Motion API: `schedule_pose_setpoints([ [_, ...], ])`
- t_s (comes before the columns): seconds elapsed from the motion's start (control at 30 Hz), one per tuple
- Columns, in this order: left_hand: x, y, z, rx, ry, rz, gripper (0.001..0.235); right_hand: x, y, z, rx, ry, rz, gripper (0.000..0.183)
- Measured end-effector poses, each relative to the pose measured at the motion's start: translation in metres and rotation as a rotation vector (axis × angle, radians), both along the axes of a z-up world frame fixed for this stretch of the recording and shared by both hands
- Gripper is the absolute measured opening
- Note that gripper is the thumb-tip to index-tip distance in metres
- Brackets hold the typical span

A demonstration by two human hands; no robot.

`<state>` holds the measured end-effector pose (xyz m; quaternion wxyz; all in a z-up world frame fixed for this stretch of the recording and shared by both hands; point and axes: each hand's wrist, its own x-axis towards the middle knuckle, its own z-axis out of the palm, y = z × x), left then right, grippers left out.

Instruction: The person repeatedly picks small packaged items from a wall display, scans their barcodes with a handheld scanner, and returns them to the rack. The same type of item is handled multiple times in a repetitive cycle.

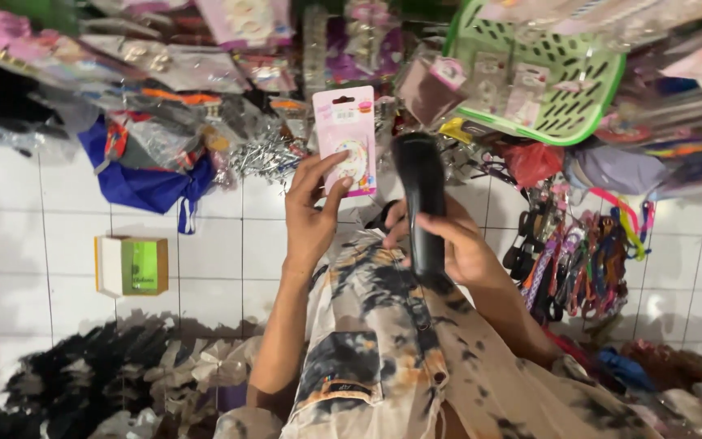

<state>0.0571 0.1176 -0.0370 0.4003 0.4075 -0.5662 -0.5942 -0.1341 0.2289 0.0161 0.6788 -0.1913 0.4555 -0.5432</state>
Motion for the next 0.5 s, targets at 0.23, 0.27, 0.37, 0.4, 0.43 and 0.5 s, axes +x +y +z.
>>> schedule_pose_setpoints([
  [0.23, -0.021, 0.002, 0.000, -0.020, -0.018, -0.016, 0.032, 0.001, 0.012, 0.015, 0.005, -0.130, 0.067, 0.047],
  [0.27, -0.023, 0.003, 0.000, -0.012, -0.010, -0.020, 0.032, 0.002, 0.012, 0.018, 0.012, -0.155, 0.079, 0.047],
  [0.37, -0.026, 0.005, 0.000, -0.006, 0.010, -0.031, 0.032, 0.005, 0.010, 0.028, 0.019, -0.207, 0.103, 0.048],
  [0.4, -0.028, 0.006, -0.001, -0.004, 0.025, -0.033, 0.032, 0.005, 0.009, 0.031, 0.024, -0.231, 0.120, 0.049],
  [0.43, -0.029, 0.005, -0.002, -0.008, 0.027, -0.035, 0.032, 0.005, 0.010, 0.033, 0.021, -0.228, 0.119, 0.049],
  [0.5, -0.030, 0.006, -0.004, -0.015, 0.051, -0.028, 0.031, 0.004, 0.010, 0.035, 0.015, -0.248, 0.136, 0.050],
])
